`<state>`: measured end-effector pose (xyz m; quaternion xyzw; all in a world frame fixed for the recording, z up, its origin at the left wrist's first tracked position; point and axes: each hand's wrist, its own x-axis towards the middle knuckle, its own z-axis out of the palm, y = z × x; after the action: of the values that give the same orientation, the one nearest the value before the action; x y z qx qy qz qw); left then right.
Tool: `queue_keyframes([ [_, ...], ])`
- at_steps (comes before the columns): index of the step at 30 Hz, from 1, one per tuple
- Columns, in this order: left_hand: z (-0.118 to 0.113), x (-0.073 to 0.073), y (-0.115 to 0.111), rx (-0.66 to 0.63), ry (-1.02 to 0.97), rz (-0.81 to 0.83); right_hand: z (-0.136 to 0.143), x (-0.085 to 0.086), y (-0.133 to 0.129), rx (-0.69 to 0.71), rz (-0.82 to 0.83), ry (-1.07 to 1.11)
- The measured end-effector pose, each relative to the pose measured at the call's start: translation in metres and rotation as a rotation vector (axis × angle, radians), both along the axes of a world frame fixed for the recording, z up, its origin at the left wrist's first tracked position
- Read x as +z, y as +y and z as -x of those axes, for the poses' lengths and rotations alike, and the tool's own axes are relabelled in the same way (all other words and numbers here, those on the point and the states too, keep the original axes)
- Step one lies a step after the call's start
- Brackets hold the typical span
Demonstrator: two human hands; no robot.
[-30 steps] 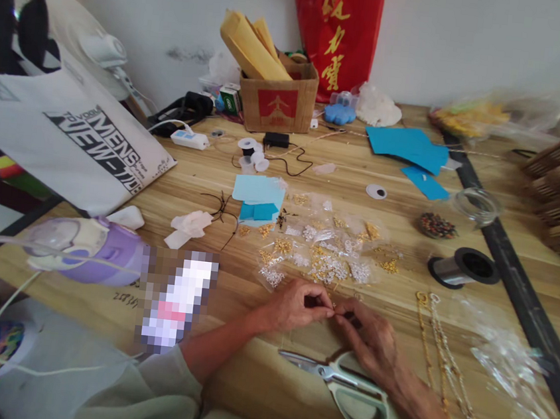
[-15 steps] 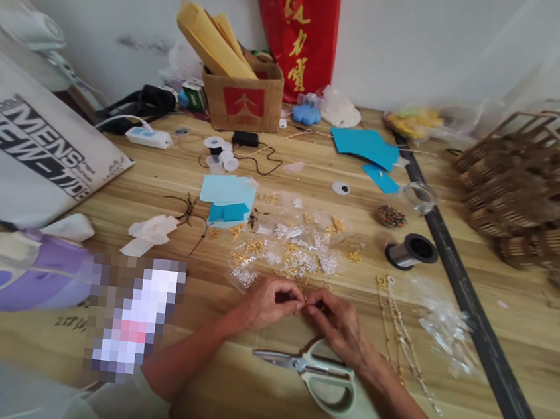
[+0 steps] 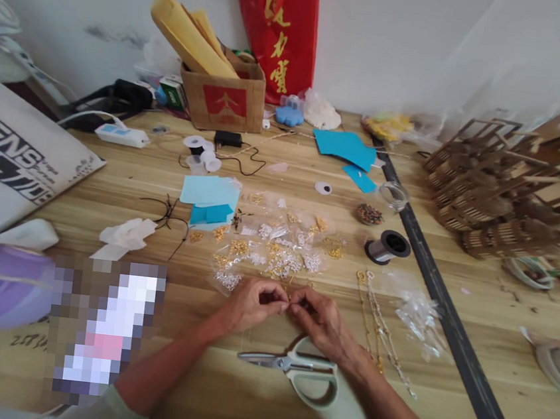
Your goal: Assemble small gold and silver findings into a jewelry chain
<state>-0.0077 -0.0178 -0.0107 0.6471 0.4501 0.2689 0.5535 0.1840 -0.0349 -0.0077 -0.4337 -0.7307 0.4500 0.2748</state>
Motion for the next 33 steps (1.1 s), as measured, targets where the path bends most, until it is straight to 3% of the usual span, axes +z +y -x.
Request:
queue_keyframes([
  [12,0.001,-0.006,0.001,-0.012,-0.026,-0.012,-0.003,-0.003,0.0,0.025,-0.002,0.012],
  [16,0.008,-0.006,0.007,0.078,-0.087,-0.011,-0.007,-0.006,0.003,-0.002,-0.013,-0.027],
  [21,0.023,0.004,0.019,0.279,-0.097,-0.065,-0.015,0.001,0.007,-0.014,-0.091,-0.192],
  [33,0.041,0.011,0.023,0.264,0.059,-0.148,-0.031,0.012,0.009,0.086,-0.073,-0.631],
])
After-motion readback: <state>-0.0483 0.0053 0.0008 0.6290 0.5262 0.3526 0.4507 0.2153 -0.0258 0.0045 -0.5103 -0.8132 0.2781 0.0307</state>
